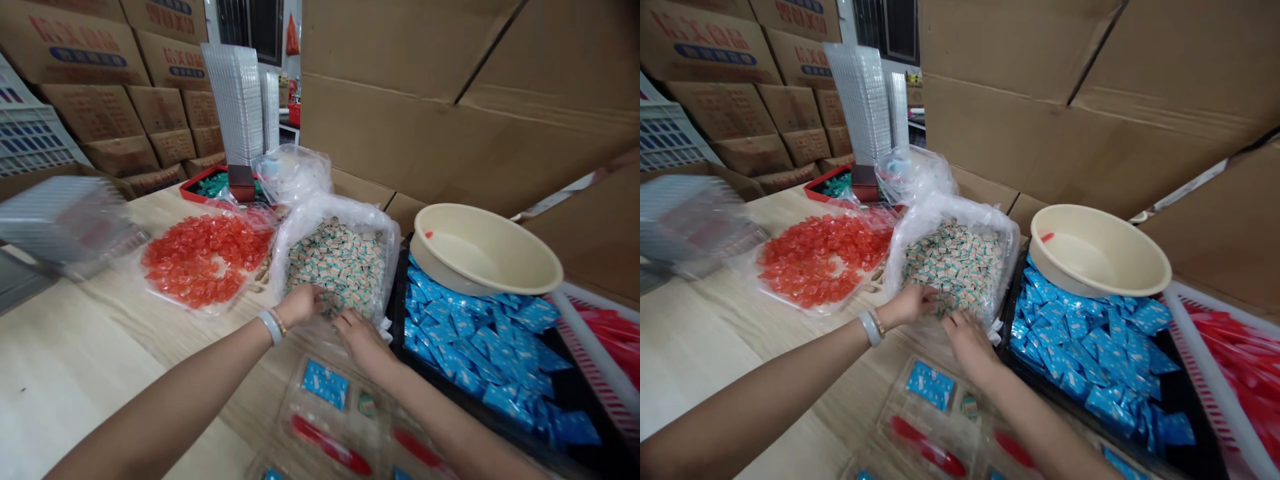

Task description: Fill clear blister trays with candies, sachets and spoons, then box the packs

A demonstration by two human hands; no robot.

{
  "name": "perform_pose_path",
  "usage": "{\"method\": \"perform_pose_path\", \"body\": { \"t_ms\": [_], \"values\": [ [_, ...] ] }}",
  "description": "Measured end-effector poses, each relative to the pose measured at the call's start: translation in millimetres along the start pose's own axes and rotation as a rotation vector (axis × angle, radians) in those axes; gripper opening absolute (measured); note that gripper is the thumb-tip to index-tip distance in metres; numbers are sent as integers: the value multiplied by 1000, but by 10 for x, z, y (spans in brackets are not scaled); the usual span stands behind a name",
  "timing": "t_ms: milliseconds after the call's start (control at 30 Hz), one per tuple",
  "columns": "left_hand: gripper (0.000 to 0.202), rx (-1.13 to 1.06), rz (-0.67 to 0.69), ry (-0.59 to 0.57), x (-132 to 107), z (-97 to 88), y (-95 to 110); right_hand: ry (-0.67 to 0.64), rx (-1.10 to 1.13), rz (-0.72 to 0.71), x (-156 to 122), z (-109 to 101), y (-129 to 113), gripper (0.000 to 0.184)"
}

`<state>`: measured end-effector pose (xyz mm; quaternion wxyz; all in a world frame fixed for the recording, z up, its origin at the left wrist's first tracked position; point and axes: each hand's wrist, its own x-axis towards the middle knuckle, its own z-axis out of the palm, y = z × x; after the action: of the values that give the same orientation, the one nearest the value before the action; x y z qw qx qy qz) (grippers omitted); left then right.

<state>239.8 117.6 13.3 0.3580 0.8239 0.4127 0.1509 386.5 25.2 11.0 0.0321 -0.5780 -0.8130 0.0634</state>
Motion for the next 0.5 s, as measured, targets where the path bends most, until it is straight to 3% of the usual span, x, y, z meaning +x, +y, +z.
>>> {"method": "perform_pose_path", "body": {
  "t_ms": [167, 500],
  "values": [
    [12, 182, 65, -63, 38, 20, -5, 61, 93, 40, -71, 200, 7, 26],
    [18, 305, 196, -37, -214, 40, 24, 174, 157, 67, -84, 367, 36, 25]
  ]
}}
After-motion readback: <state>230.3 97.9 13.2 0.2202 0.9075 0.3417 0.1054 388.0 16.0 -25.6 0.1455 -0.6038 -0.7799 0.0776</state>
